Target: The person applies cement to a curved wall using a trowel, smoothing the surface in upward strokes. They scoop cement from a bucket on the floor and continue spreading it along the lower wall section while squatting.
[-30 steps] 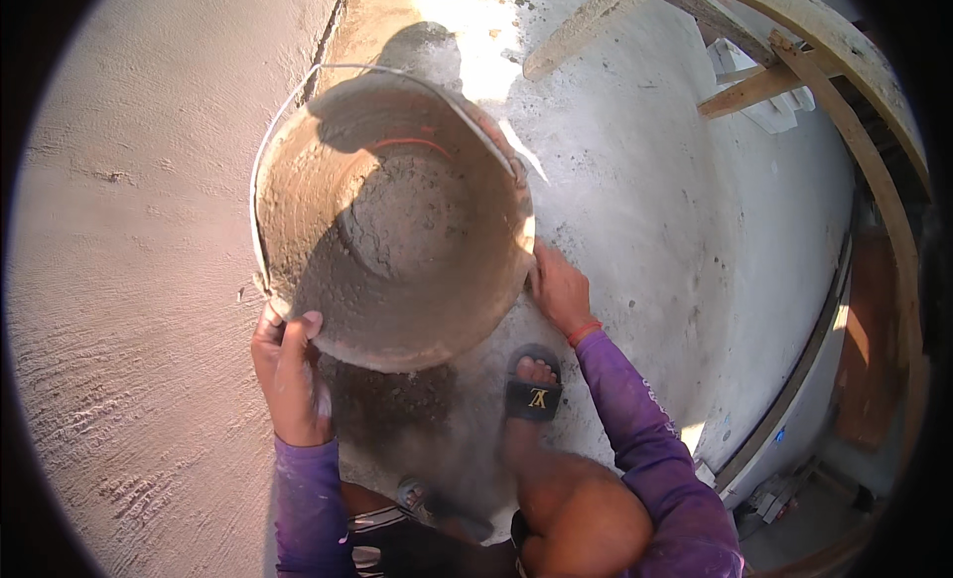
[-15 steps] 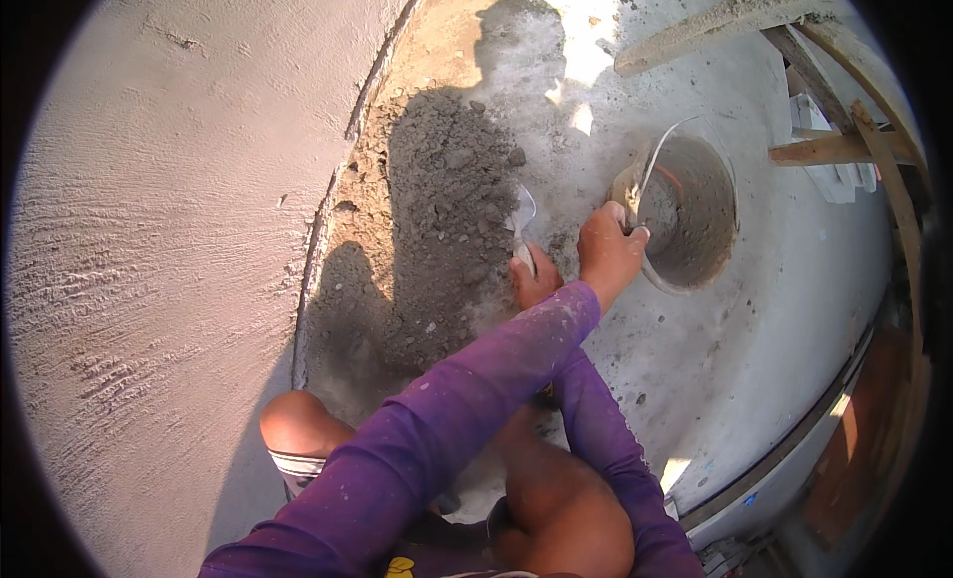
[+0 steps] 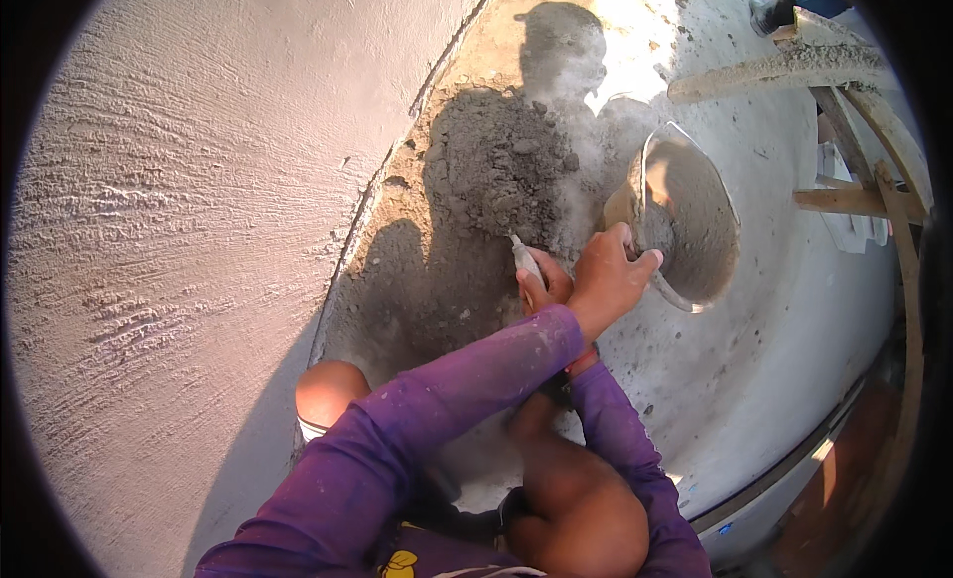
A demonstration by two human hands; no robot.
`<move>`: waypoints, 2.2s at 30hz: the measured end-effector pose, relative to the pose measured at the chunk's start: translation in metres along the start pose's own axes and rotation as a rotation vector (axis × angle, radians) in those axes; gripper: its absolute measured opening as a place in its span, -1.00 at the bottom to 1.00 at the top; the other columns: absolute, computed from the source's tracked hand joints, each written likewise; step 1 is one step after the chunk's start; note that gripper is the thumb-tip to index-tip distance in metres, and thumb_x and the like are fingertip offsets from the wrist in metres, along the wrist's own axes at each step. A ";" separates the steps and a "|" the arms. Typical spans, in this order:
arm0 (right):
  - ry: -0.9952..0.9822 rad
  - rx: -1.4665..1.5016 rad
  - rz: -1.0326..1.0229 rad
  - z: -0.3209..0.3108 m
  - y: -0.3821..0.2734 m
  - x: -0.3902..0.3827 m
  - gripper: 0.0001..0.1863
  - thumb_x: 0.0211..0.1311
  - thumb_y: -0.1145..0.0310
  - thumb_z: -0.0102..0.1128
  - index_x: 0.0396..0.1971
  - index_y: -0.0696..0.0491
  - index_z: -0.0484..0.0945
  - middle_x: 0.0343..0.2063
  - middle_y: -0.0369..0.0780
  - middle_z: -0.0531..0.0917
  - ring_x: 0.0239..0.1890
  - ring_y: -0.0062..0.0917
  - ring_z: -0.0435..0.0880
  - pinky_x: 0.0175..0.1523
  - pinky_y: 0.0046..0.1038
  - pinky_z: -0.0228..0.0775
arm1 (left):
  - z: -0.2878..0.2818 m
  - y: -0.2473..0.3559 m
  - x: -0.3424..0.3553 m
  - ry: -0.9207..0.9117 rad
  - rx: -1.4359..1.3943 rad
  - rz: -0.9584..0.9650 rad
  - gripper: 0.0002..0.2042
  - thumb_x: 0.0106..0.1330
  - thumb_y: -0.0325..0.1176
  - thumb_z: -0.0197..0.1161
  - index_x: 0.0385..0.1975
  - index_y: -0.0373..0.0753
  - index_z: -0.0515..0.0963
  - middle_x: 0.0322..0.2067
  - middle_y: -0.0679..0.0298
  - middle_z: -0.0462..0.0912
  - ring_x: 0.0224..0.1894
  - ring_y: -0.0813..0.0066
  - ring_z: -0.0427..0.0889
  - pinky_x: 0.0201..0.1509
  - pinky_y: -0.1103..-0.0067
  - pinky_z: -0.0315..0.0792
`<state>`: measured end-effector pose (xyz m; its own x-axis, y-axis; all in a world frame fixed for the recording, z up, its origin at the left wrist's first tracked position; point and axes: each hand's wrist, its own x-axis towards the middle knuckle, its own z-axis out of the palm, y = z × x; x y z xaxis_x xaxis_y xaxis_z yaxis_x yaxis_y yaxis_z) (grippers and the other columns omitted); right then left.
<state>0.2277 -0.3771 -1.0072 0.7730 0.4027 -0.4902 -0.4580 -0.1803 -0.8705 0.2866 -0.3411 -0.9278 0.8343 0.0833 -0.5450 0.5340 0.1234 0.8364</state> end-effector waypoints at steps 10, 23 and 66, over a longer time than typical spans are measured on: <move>0.257 -0.078 0.143 -0.039 -0.004 -0.062 -0.56 0.45 0.28 0.23 0.22 0.16 0.56 -0.45 -0.33 0.58 -0.50 -0.66 0.49 -0.37 -0.51 0.38 | -0.157 0.076 -0.107 0.224 -0.294 0.203 -0.82 0.45 -0.43 0.27 -0.06 -0.37 0.61 -0.23 0.37 0.68 -0.20 0.70 0.57 -0.02 0.66 0.46; 0.757 -0.529 -0.315 -0.052 -0.109 -0.120 -0.54 0.42 0.43 0.19 0.30 0.02 0.54 -0.40 -0.25 0.61 -0.51 -0.62 0.50 -0.38 -0.46 0.40 | -0.177 0.021 -0.092 0.478 0.119 0.349 -0.74 0.36 -0.39 0.39 -0.48 -0.26 0.43 -0.57 0.48 0.31 -0.49 0.73 0.23 -0.43 0.57 0.17; 0.453 -0.220 -0.173 -0.059 -0.119 -0.091 -0.63 0.55 0.33 0.08 0.26 0.09 0.50 -0.35 -0.26 0.61 -0.51 -0.59 0.55 -0.44 -0.48 0.36 | -0.169 -0.068 -0.129 -0.802 1.187 0.270 -0.74 0.33 -0.21 0.33 -0.34 -0.34 0.64 -0.43 -0.10 0.72 -0.27 -0.18 0.75 -0.17 0.08 0.61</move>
<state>0.2374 -0.4456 -0.8614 0.9635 0.0243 -0.2665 -0.2417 -0.3487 -0.9055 0.1196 -0.1927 -0.9248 0.5643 -0.6406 -0.5208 -0.1830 -0.7121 0.6777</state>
